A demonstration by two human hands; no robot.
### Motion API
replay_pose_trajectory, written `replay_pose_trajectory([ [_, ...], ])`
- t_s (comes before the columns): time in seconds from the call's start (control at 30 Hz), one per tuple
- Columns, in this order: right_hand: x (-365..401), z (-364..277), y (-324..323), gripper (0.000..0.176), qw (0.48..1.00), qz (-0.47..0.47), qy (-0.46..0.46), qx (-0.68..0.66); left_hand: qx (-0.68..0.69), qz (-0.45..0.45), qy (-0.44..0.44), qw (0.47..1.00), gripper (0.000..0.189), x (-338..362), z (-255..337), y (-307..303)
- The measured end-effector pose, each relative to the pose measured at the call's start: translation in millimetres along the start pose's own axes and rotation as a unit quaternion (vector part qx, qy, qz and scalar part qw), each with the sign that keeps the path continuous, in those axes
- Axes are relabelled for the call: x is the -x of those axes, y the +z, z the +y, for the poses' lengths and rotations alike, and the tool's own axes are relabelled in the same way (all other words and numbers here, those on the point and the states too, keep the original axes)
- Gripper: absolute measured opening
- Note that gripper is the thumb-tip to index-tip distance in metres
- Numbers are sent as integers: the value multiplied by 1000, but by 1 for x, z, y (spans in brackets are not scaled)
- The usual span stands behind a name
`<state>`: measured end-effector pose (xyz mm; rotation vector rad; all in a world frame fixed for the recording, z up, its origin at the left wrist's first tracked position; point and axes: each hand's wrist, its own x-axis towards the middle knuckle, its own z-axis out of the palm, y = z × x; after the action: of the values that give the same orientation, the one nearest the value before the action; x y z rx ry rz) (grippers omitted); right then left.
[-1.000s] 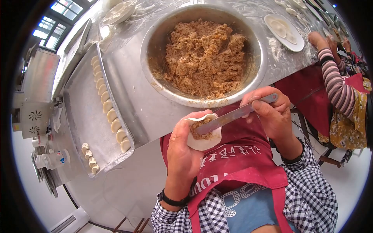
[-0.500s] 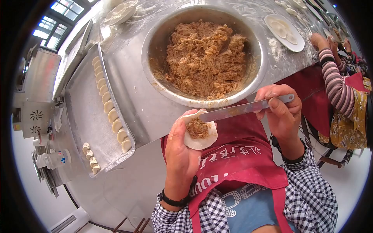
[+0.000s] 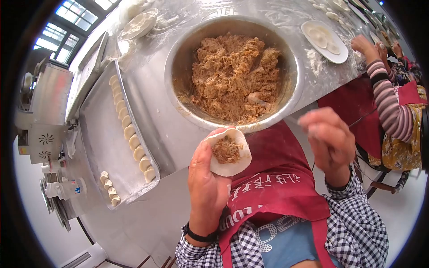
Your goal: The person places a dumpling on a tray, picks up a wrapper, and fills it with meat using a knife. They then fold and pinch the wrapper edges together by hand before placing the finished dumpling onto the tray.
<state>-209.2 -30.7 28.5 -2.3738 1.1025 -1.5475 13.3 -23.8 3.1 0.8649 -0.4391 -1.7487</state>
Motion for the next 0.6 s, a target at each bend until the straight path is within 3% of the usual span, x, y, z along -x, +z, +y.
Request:
replay_pose_trajectory([
  [0.07, -3, 19, 4, 24, 999, 24, 20, 28, 0, -14, -4, 1000, 42, 0, 0, -1],
  [0.17, -5, 41, 2, 14, 990, -108, -9, 93, 70, -56, -38, 995, 43, 1, 4, 2],
  [0.27, 0, 43, 3, 18, 981, -149, -25, 121, 110, -66, -71, 989, 44, 1, 7, 2],
  [0.4, -5, 14, 4, 23, 987, -127, 4, 98, 143, -75, -93, 983, 43, 1, 9, 1],
  [0.47, -8, -5, 3, 27, 995, -89, -17, 39, 150, -66, -99, 981, 42, 2, 8, 0],
  [0.6, -12, -24, 26, 26, 992, -97, -74, -40, 187, -79, -136, 970, 42, 4, 5, 0],
])
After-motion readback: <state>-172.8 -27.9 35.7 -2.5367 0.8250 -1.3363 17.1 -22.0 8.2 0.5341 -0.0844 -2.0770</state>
